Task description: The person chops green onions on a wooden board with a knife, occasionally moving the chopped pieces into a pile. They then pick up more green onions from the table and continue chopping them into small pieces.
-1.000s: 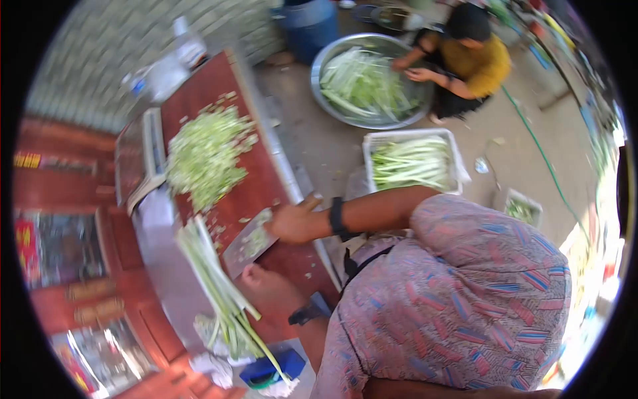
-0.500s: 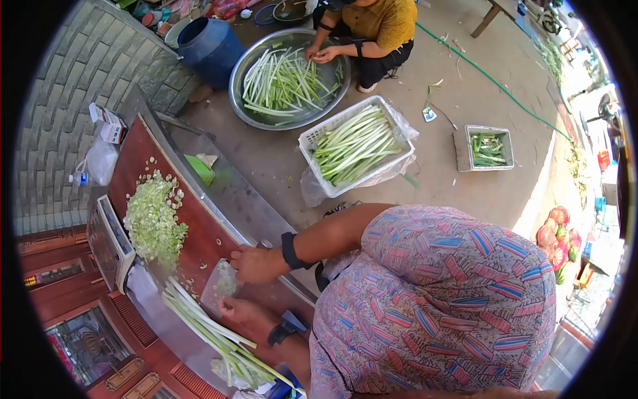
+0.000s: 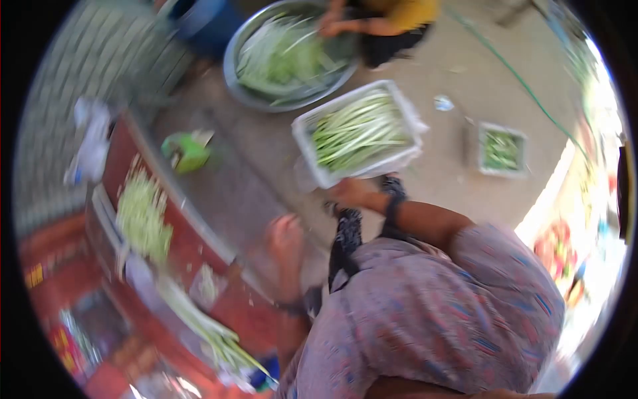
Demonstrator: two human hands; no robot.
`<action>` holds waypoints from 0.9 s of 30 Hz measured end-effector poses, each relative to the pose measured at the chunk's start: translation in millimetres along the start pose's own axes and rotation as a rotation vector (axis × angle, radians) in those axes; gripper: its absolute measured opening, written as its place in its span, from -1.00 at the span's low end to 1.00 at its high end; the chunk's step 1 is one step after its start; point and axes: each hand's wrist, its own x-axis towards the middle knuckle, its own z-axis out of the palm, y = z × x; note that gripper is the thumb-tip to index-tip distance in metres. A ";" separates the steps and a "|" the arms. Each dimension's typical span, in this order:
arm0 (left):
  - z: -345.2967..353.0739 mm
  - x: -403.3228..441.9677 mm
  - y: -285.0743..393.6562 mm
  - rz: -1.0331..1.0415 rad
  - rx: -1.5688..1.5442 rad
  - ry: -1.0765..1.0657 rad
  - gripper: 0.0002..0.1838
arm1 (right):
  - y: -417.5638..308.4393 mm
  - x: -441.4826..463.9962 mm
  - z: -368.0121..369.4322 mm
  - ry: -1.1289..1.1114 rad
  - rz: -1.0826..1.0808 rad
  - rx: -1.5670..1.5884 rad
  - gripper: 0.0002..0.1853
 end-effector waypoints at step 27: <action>-264.9 -135.4 -181.1 -0.809 0.666 0.729 -0.53 | -284.4 -62.1 106.8 -0.077 -1.391 -0.758 -0.52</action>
